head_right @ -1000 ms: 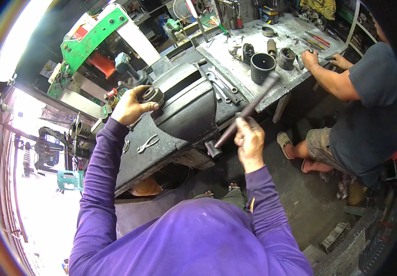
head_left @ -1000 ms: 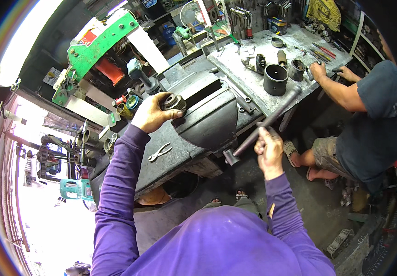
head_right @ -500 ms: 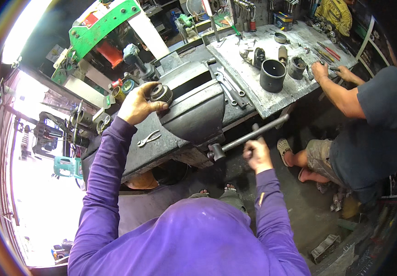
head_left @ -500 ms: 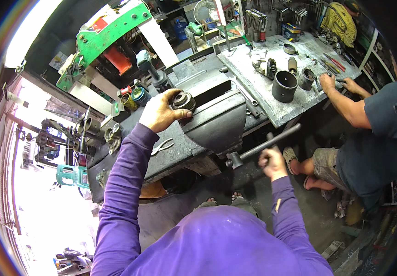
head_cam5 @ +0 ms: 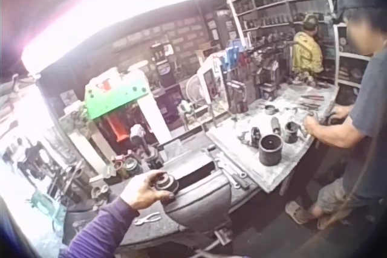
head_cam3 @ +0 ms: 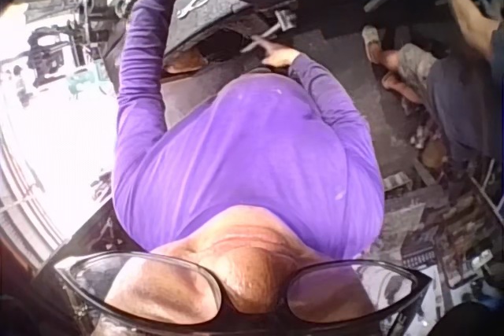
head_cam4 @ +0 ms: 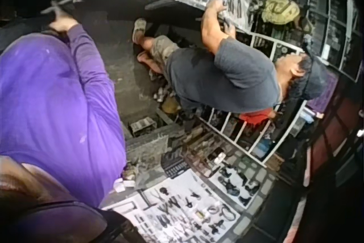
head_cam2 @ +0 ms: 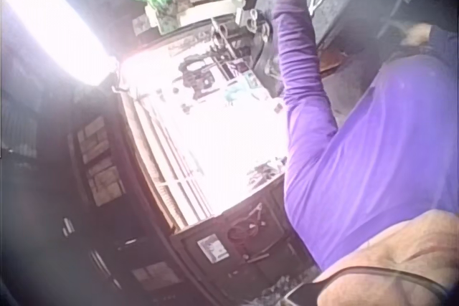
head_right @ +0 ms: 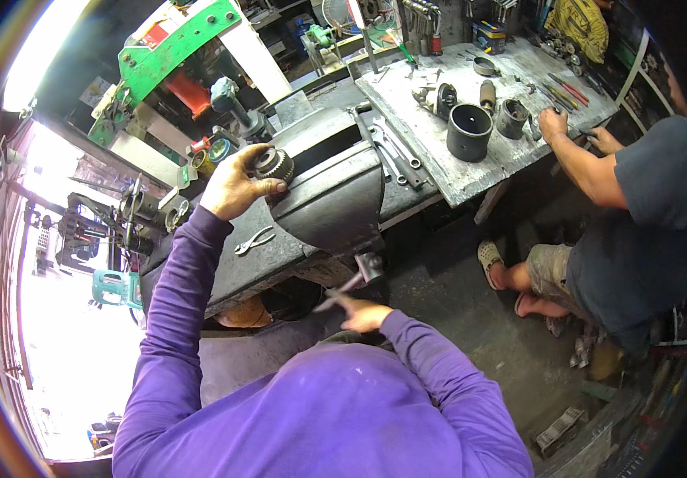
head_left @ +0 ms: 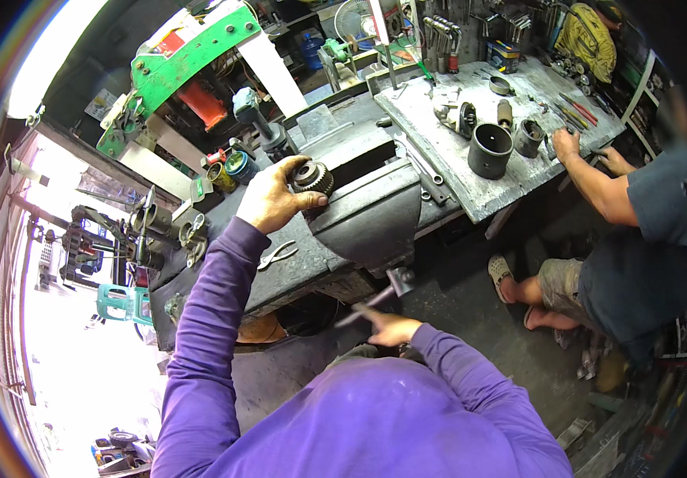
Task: The person uses pliers to remove a retaining ring from a cylindrical gear, then hammers the gear with a metal block to adjust or seat it. They repeatedly inspect the gear and use a hammer and block to tap it into place on the workbench.
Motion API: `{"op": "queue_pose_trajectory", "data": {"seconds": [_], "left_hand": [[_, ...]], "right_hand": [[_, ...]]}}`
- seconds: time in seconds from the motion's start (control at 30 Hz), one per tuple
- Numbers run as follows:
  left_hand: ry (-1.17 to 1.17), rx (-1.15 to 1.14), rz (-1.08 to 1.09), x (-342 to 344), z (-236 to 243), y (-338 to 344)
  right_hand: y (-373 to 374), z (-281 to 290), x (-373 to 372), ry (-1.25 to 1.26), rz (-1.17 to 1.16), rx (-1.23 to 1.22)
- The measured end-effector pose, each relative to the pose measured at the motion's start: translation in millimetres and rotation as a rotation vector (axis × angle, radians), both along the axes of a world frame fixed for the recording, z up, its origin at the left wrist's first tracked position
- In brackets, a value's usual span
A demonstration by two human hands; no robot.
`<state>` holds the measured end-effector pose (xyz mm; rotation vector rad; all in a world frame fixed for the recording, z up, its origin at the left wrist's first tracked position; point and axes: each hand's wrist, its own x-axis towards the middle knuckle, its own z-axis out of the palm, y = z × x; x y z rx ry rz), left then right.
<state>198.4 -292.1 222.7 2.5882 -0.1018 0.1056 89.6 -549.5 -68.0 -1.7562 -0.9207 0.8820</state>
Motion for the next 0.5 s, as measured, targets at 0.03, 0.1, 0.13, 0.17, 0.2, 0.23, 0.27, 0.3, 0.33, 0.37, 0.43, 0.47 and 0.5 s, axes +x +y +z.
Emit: {"op": "queue_pose_trajectory", "data": {"seconds": [0.03, 0.1, 0.13, 0.17, 0.2, 0.23, 0.27, 0.3, 0.33, 0.37, 0.43, 0.47, 0.5], "left_hand": [[0.009, -0.017, 0.010, -0.2, -0.7, -1.7], [-0.098, 0.021, -0.010, -4.9, -1.6, -3.1], [-0.108, 0.015, -0.012, -6.4, -1.8, -3.8], [-0.117, 0.006, -0.015, -7.0, -1.9, -4.3], [-0.105, 0.011, -0.007, -8.1, -2.5, -4.7], [-0.121, 0.009, -0.012, -7.7, -2.7, -4.6], [-0.145, 0.002, -0.022, -6.4, -3.1, -4.5], [-0.167, -0.002, -0.037, -6.6, -3.6, -3.6], [-0.173, 0.004, -0.034, -6.2, -4.3, -3.1], [-0.193, 0.008, -0.043, -5.7, -4.9, -2.0], [-0.190, -0.013, -0.052, -5.8, -7.0, 0.3], [-0.179, -0.039, -0.056, -4.8, -8.3, 1.4], [-0.167, -0.066, -0.060, -3.8, -10.1, 2.1]], "right_hand": [[-11.0, -18.8, 2.8, -0.079, -0.265, 0.006], [-52.2, -32.6, 19.7, 0.433, -0.731, 0.152], [-79.2, -25.0, 34.6, 0.930, -0.884, 0.478], [-98.0, -11.2, 44.7, 0.967, -0.934, 0.655], [-110.2, 8.0, 50.8, 0.972, -0.917, 0.897], [-112.7, 29.6, 55.6, 0.962, -0.945, 0.903], [-111.6, 53.6, 60.1, 0.918, -0.899, 0.970], [-107.6, 77.8, 58.4, 0.760, -0.908, 0.887], [-103.9, 101.7, 52.9, 0.588, -0.911, 0.754], [-96.9, 122.5, 45.3, 0.470, -0.862, 0.661], [-80.2, 151.5, 22.7, 0.341, -0.765, 0.508], [-68.6, 157.9, 17.0, 0.356, -0.690, 0.453], [-57.6, 159.5, 9.6, 0.301, -0.592, 0.409]]}}
